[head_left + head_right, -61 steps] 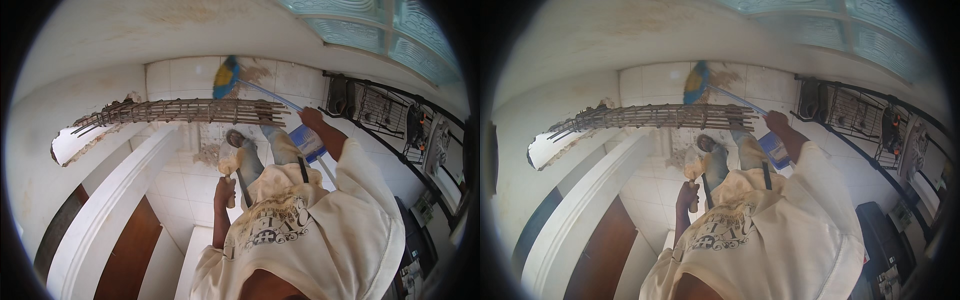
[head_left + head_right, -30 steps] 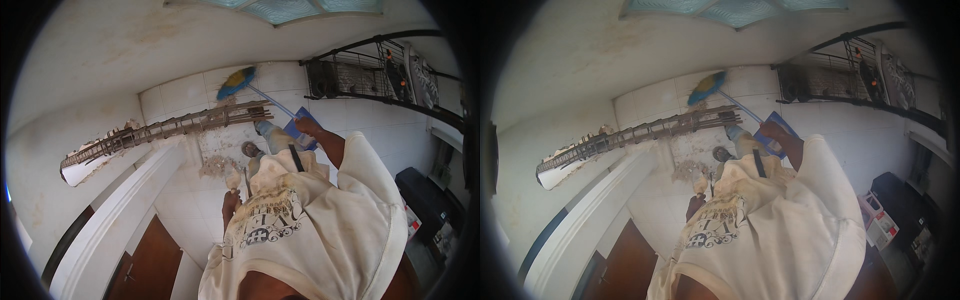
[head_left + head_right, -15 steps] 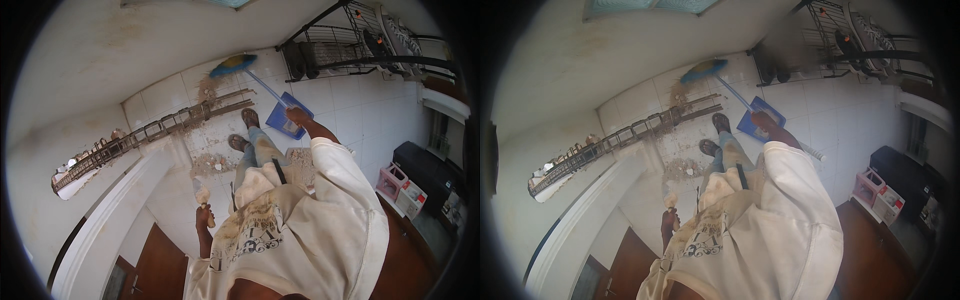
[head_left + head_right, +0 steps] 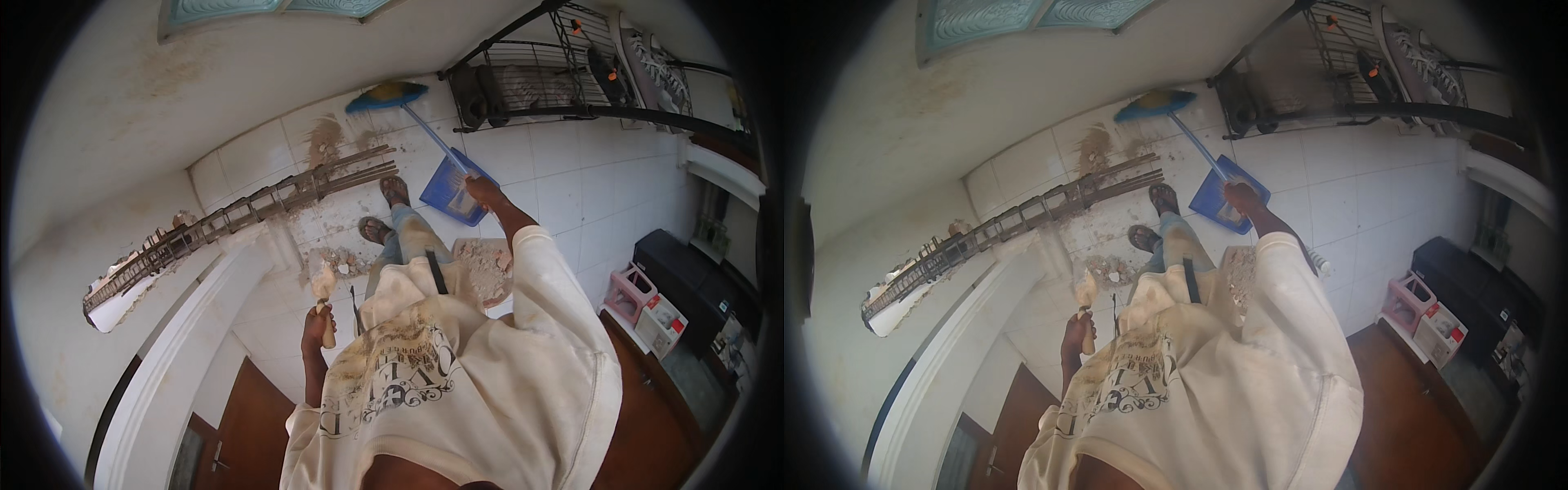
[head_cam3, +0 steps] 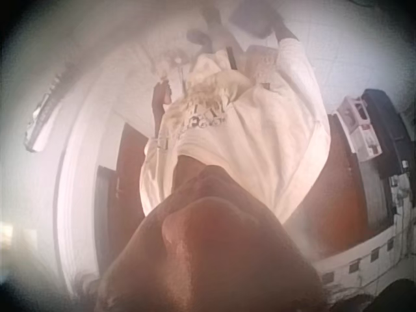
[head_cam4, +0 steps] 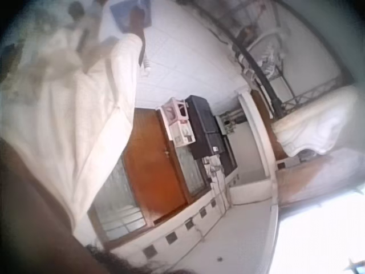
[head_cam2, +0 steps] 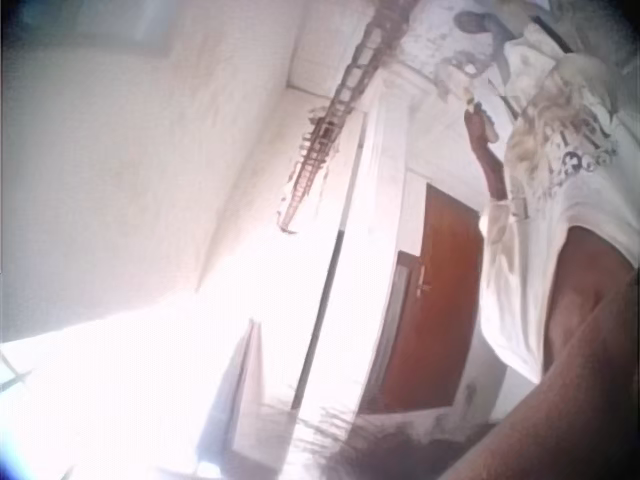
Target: The person sweeps construction debris on a tiled floor using a broom and dustpan, then scoops the debris into a shallow tray. The person continues sweeping and collecting debris into the dustpan and tray throughout the clip.
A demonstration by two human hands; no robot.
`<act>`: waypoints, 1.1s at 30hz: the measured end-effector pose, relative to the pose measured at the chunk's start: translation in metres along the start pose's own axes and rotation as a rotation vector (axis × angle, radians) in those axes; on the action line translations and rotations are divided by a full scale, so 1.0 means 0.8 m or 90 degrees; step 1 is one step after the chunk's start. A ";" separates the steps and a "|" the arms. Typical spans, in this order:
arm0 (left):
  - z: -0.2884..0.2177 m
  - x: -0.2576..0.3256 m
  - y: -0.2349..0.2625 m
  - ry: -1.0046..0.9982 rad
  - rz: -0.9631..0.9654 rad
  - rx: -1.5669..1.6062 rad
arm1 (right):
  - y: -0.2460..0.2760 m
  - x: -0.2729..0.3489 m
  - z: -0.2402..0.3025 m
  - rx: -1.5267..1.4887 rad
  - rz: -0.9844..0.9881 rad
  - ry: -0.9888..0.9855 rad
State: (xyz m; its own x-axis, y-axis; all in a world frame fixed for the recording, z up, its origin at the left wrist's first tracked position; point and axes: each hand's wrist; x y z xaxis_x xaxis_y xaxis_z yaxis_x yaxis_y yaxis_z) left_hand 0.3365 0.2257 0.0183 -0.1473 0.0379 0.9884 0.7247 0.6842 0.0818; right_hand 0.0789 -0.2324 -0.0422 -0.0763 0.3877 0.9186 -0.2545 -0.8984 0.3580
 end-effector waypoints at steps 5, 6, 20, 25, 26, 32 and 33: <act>-0.025 0.007 -0.014 0.005 -0.082 -0.009 | 0.013 0.032 -0.032 -0.029 -0.011 -0.012; -0.025 0.005 -0.016 0.006 -0.088 -0.028 | 0.017 0.027 -0.032 -0.032 0.001 -0.058; 0.025 -0.030 -0.039 0.086 -0.022 -0.090 | -0.040 0.113 -0.170 -0.064 0.038 -0.118; 0.012 -0.027 -0.045 0.032 -0.030 -0.109 | 0.000 0.123 -0.134 0.074 -0.041 -0.021; 0.008 -0.023 -0.046 0.020 -0.019 -0.089 | 0.006 0.117 -0.124 0.125 -0.076 0.012; -0.008 0.006 -0.041 -0.011 -0.097 -0.054 | 0.040 0.066 -0.040 0.061 0.017 0.036; -0.006 0.009 -0.041 -0.007 -0.105 -0.038 | 0.034 0.053 -0.011 0.106 0.040 0.108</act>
State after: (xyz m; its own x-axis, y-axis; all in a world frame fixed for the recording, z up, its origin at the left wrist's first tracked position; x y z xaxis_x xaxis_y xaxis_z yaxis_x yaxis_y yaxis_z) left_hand 0.3151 0.1999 0.0232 -0.2743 -0.0625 0.9596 0.7286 0.6378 0.2498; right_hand 0.0600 -0.2386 0.0054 -0.2506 0.3466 0.9039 -0.0825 -0.9380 0.3368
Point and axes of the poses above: each hand's wrist, its own x-axis away from the middle knuckle, its own y-axis out of the back of the hand, z = x × y, and after that the axes turned 4 degrees about y, right-handed
